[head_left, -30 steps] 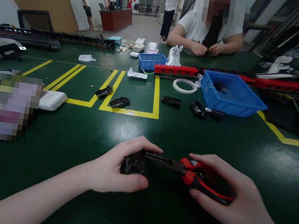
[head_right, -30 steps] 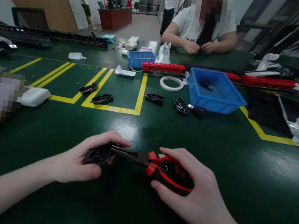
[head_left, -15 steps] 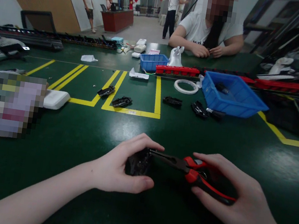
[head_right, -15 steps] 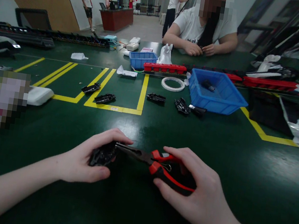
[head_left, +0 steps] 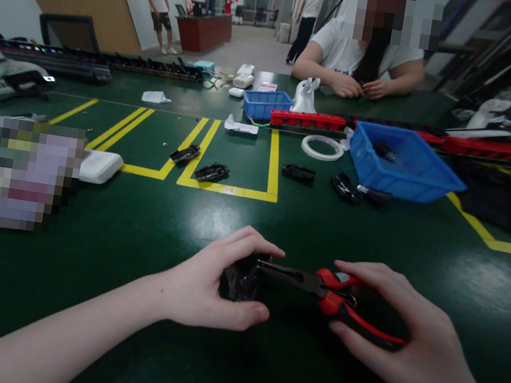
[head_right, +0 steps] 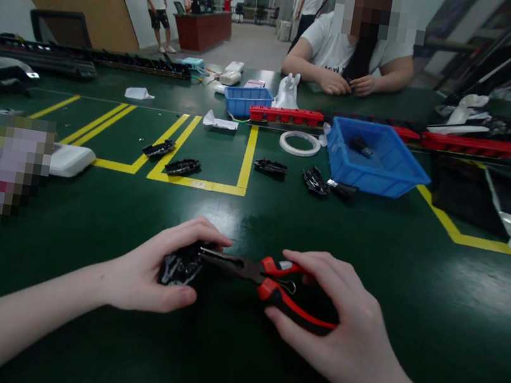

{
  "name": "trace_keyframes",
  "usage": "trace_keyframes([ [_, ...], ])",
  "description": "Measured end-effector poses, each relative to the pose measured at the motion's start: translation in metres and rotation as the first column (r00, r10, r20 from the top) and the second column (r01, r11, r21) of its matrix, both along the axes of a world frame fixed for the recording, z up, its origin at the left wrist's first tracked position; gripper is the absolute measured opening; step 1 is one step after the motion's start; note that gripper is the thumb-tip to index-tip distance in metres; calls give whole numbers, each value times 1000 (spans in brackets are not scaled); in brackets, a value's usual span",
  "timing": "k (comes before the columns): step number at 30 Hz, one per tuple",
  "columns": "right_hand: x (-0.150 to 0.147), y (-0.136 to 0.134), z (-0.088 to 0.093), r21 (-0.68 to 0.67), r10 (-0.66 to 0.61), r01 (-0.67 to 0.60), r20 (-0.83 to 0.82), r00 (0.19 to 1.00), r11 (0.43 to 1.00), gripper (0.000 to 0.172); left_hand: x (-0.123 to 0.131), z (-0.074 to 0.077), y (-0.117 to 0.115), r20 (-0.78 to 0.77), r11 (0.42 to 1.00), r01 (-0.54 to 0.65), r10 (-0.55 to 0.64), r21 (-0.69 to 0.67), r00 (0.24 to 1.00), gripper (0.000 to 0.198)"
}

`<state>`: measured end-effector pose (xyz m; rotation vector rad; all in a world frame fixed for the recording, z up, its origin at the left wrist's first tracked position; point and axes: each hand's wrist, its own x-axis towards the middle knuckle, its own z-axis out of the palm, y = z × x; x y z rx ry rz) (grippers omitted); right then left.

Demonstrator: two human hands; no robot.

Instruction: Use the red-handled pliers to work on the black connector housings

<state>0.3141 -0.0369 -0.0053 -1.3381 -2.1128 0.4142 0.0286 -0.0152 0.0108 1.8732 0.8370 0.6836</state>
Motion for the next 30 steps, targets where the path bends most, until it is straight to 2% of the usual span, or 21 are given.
trace_keyframes([
  [10, -1, 2, 5, 53, 32, -34, 39, 999, 998, 44, 0, -2, 0, 18, 1000, 7, -7, 21, 1000, 53],
  [14, 1, 4, 5, 115, 87, -95, 76, 993, 989, 45, 0, -2, 0, 24, 1000, 3, -4, 24, 1000, 52],
  [20, 3, 6, 5, 153, 78, -96, 119, 990, 984, 43, -1, -3, 1, 39, 999, 9, -11, 42, 999, 54],
  [24, 4, 9, 6, 231, 107, -153, 198, 974, 961, 44, 0, -4, 1, 45, 999, 3, -5, 47, 999, 55],
  [30, 6, 8, 7, 257, 130, -176, 188, 973, 950, 35, 1, -4, 0, 70, 998, 39, -43, 58, 997, 55],
])
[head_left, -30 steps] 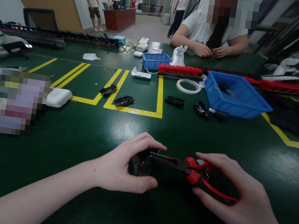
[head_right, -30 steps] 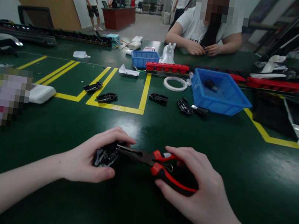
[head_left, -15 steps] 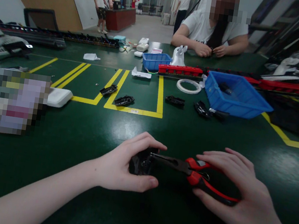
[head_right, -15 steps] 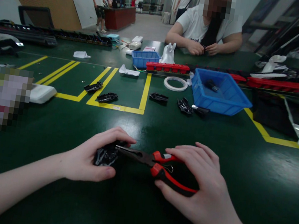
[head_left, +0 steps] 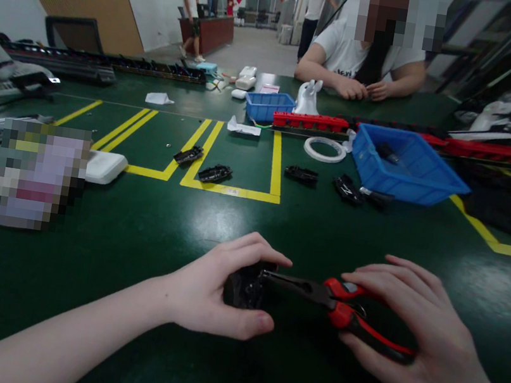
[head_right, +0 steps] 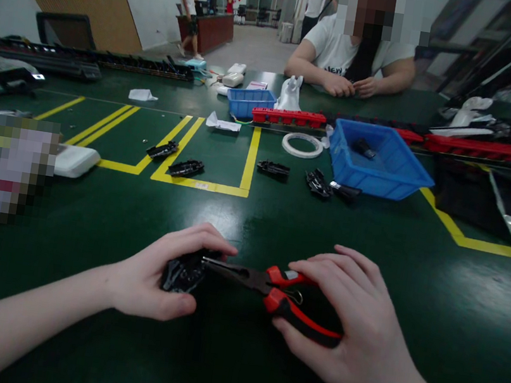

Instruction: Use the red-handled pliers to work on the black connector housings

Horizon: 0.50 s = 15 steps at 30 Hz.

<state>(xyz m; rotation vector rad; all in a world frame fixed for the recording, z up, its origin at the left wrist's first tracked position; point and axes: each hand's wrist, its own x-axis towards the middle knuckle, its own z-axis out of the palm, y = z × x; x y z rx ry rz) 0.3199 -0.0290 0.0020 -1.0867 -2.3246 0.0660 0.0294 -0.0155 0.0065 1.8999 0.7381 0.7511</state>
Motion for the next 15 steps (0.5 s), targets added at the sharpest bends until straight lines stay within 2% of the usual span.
trace_keyframes([
  [6, 3, -2, 0, -147, 13, -13, -2, 1000, 989, 39, -1, 0, 0, -43, 1000, 20, -20, -8, 999, 55],
  [15, 6, 0, -8, -124, 75, -66, 75, 994, 990, 47, -2, 6, 0, -119, 997, 24, -32, -69, 992, 56],
])
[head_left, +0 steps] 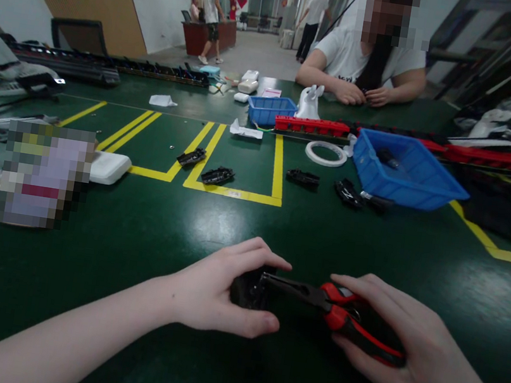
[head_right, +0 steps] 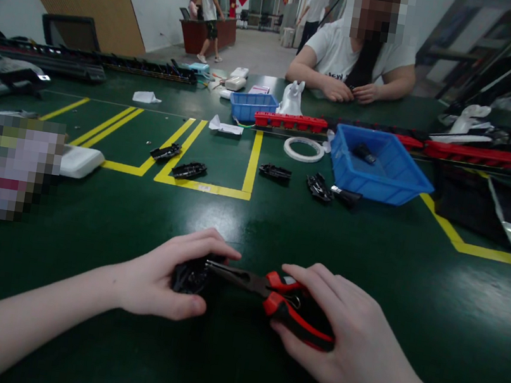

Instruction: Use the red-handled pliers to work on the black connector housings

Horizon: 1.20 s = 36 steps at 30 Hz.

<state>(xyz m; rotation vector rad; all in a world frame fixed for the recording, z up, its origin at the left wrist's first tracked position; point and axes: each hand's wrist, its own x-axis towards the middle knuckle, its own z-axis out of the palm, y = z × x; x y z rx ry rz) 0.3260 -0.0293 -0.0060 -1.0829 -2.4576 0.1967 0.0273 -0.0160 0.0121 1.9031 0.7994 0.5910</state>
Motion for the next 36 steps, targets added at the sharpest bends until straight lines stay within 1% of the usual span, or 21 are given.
trace_keyframes([
  [2, 1, 1, -1, -12, 26, -26, 2, 1000, 1000, 45, 0, 2, 0, -28, 1000, 7, -7, -24, 1000, 55],
  [5, 1, 2, -1, -20, 10, -10, 3, 1000, 1000, 42, 0, 1, 0, -20, 999, 8, -9, -43, 1000, 55],
  [9, 0, 2, 2, 56, -12, 12, 8, 1000, 998, 41, 1, -2, 1, 11, 998, -7, 7, -58, 1000, 56],
  [13, -1, -1, 4, 118, -44, 40, 34, 998, 992, 40, 1, -2, 2, 35, 997, 8, -5, -72, 999, 50],
  [16, 0, -1, 3, 161, -52, 43, 53, 997, 986, 41, 0, -1, 3, 42, 996, 22, -19, -84, 999, 49],
  [19, 4, 1, 0, 185, -32, 22, 51, 998, 982, 43, 0, -1, 3, 35, 996, 16, -13, -91, 999, 51],
  [23, 5, 3, 0, 153, -7, 3, 28, 1000, 988, 46, 0, -2, 1, 18, 998, -25, 26, -60, 999, 55],
  [27, 0, 1, 3, 65, -36, 37, -3, 999, 997, 42, 2, -6, -1, 24, 998, -60, 59, 10, 998, 66],
  [31, -1, 1, 3, 12, -35, 35, -10, 999, 999, 43, 3, -8, -2, 16, 997, -59, 58, 49, 998, 69],
  [33, 0, 1, 3, 8, -22, 22, -6, 1000, 1000, 45, 2, -7, -2, 7, 998, -51, 50, 48, 999, 69],
  [36, 1, 1, 2, -14, -44, 44, -22, 999, 999, 42, 2, -4, -2, 0, 999, -38, 38, 39, 999, 68],
])
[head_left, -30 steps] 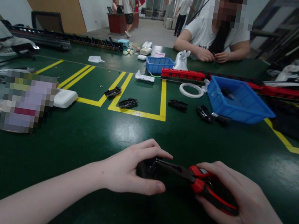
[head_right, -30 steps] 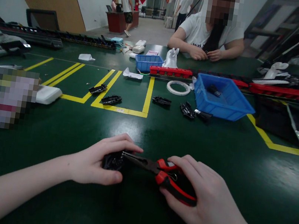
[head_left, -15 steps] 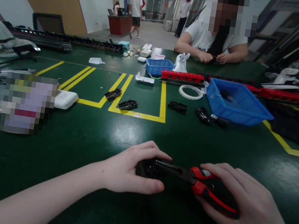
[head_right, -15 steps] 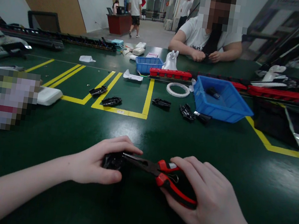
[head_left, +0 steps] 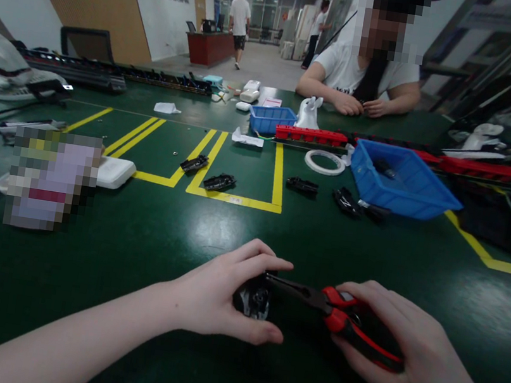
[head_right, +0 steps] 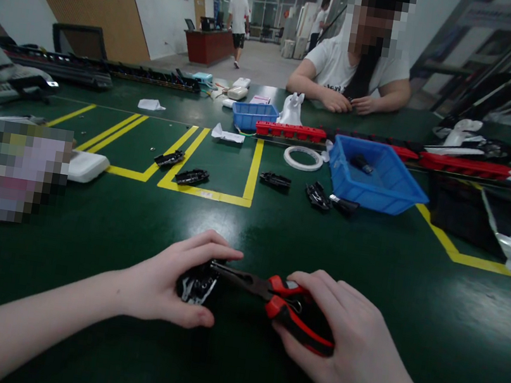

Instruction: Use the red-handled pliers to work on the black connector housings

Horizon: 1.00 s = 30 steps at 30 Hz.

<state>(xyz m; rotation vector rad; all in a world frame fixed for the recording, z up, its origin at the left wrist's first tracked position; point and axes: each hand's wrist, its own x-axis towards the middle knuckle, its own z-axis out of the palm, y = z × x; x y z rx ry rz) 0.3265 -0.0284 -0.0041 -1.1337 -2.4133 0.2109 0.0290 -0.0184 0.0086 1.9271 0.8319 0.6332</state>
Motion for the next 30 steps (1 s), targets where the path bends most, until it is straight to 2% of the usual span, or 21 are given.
trace_keyframes([
  [14, -7, -2, 3, 23, -5, 6, -34, 999, 1000, 37, -4, 8, 2, -11, 996, 36, -37, -81, 999, 52],
  [24, -6, -1, 3, 4, -19, 19, -44, 999, 1000, 37, 0, -5, 0, 5, 1000, -20, 20, -8, 1000, 66],
  [30, -7, -1, 4, -6, -31, 31, -30, 999, 999, 36, 0, 2, -3, 7, 999, -30, 30, 26, 1000, 71],
])
